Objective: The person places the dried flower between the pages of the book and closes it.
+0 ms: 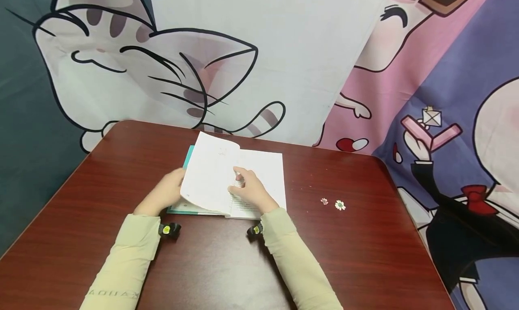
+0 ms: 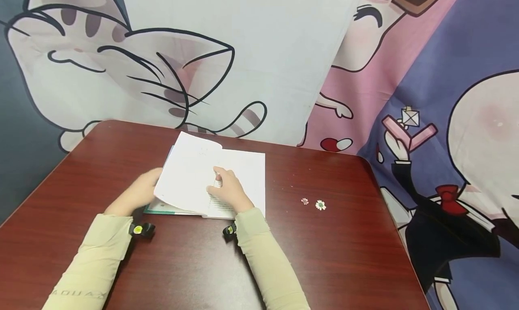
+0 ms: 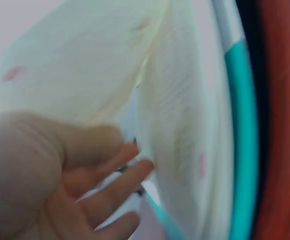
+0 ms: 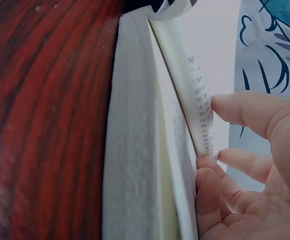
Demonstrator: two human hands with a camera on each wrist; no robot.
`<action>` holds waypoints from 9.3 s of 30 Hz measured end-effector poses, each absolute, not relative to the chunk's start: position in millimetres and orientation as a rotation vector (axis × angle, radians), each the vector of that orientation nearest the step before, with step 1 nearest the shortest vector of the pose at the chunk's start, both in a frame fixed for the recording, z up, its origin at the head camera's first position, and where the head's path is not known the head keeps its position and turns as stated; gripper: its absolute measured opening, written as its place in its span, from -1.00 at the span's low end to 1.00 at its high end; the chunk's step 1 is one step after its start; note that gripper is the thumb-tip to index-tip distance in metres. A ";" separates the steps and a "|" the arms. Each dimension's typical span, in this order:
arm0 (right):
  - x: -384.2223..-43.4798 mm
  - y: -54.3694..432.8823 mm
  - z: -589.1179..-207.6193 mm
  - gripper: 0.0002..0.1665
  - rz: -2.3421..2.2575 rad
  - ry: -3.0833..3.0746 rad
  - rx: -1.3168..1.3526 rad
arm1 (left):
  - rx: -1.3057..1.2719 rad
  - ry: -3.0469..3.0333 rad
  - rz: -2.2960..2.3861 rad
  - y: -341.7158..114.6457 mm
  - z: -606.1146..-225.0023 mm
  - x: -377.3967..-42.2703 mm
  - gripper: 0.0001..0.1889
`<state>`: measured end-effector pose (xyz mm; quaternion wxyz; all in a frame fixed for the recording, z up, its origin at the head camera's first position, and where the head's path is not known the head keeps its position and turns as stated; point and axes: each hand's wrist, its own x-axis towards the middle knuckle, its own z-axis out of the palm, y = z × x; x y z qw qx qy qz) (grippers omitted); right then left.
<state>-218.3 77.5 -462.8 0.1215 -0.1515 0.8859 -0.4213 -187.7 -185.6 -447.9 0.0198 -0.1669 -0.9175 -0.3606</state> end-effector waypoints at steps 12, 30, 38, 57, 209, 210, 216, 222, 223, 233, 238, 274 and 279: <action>-217.7 77.2 -458.5 -0.19 -1.245 2.583 -0.414 | -0.634 -2.788 -1.005 -151.1 -427.4 -187.0 -0.42; -218.7 78.6 -462.9 -0.21 -1.246 2.593 -0.464 | -0.697 -3.249 -0.703 -131.0 -454.4 -184.3 0.02; -215.0 84.6 -463.5 -0.28 -1.352 2.517 -0.425 | -0.640 -3.313 -0.620 -132.2 -458.9 -181.5 0.04; -205.7 167.6 -422.2 -0.66 -1.312 2.900 -0.650 | -0.619 -3.324 -0.674 -134.8 -455.9 -177.9 0.02; -277.4 108.6 -460.1 -0.87 -1.242 2.743 -0.100 | -0.606 -3.337 -0.803 -139.0 -459.5 -180.1 0.07; -276.3 109.2 -459.8 -0.87 -1.256 2.731 -0.091 | -0.608 -3.337 -0.803 -139.0 -459.7 -180.0 0.07; -266.0 114.8 -455.9 -0.88 -1.256 2.746 -0.112 | -0.597 -3.335 -0.795 -138.8 -459.0 -179.7 0.05; -250.3 125.6 -449.0 -0.84 -1.309 2.756 -0.142 | -0.588 -3.333 -0.782 -138.7 -456.7 -179.4 0.04; -247.9 128.0 -448.1 -0.82 -1.327 2.757 -0.137 | -0.591 -3.333 -0.780 -138.4 -456.5 -179.4 0.04; -231.9 157.6 -450.7 -0.72 -1.344 2.878 0.003 | -0.604 -3.324 -0.802 -136.8 -456.3 -178.0 0.04; -227.5 171.4 -452.9 -0.70 -1.332 2.933 0.082 | -0.610 -3.321 -0.827 -137.9 -457.1 -178.7 0.04; -223.2 187.8 -438.5 -0.49 -1.483 2.739 0.076 | -0.599 -3.332 -0.788 -138.6 -456.6 -179.7 0.05; -221.8 187.0 -430.4 -0.53 -1.762 2.534 0.105 | -0.593 -3.340 -0.793 -138.6 -455.7 -179.5 0.05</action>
